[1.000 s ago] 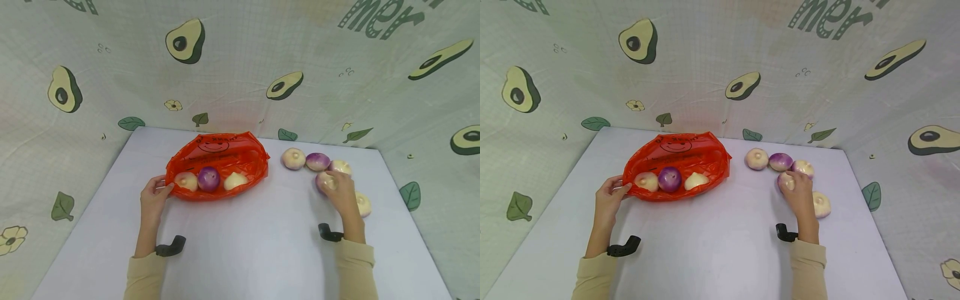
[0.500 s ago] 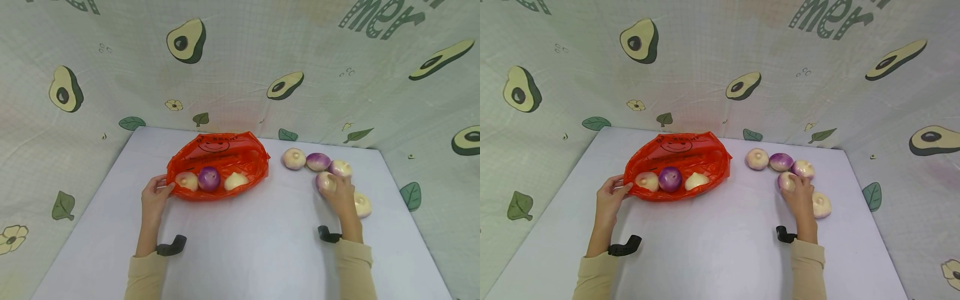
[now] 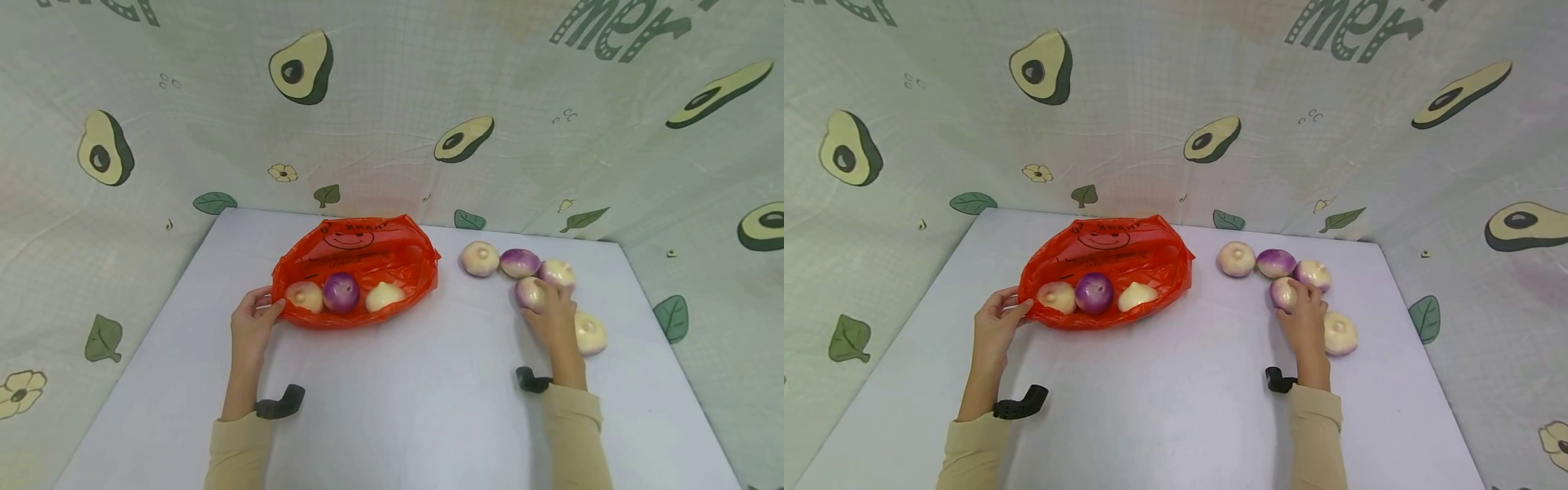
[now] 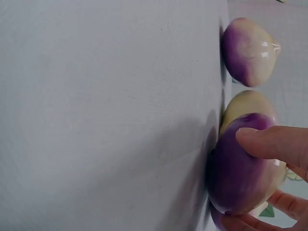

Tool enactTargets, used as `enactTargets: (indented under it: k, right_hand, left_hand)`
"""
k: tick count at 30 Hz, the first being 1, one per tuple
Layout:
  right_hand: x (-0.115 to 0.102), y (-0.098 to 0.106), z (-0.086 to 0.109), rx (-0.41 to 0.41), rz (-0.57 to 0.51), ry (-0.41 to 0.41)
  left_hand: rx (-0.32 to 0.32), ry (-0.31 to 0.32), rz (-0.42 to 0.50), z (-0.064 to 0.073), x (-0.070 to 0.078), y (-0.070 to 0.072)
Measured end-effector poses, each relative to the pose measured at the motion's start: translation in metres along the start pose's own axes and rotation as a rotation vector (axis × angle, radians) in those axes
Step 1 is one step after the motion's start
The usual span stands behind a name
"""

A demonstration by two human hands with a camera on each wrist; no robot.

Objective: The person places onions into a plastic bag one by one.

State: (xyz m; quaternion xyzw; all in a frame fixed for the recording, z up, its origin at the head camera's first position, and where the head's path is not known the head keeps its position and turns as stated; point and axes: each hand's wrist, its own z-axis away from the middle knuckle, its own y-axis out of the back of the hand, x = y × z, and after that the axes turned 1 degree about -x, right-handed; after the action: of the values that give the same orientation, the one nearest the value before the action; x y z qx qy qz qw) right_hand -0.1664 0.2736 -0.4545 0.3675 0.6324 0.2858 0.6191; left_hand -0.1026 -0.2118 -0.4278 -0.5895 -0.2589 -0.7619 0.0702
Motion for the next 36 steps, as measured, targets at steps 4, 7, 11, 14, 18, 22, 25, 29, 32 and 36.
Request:
enactTargets:
  k: [4,7,11,14,18,22,25,29,32,36]
  right_hand:
    - [0.001,-0.001,-0.002,0.032,-0.006,-0.011]
    - [0.001,-0.001,-0.002,0.043,0.001,-0.007]
    - [-0.002,0.002,-0.001,0.034,0.007,-0.013]
    - [-0.004,0.004,0.0,0.015,0.005,-0.017]
    - [-0.004,0.005,0.0,-0.011,0.0,-0.016]
    - [-0.004,0.006,0.001,-0.04,-0.003,-0.019]
    - [-0.006,0.006,0.002,-0.052,-0.011,-0.018]
    - [-0.01,0.005,0.005,-0.054,-0.026,-0.011]
    - [-0.011,0.004,0.007,-0.056,-0.03,-0.009]
    - [-0.011,0.003,0.01,-0.057,-0.039,-0.016]
  left_hand:
    - [-0.003,0.0,0.013,0.0,0.0,0.0]
    - [-0.002,0.002,0.012,0.0,-0.001,-0.001]
    - [-0.002,0.002,0.006,0.0,0.0,-0.002]
    - [-0.004,0.0,0.007,0.0,0.0,-0.001]
    - [-0.005,-0.001,0.008,0.0,0.001,-0.001]
    - [-0.009,-0.005,0.012,0.001,0.002,-0.001]
    - [-0.011,-0.007,0.026,0.002,0.003,0.0]
    - [-0.011,-0.018,0.034,0.001,0.002,0.0]
    - [-0.006,-0.031,0.031,0.001,0.001,-0.001]
    - [0.007,-0.036,0.035,0.001,0.001,-0.002]
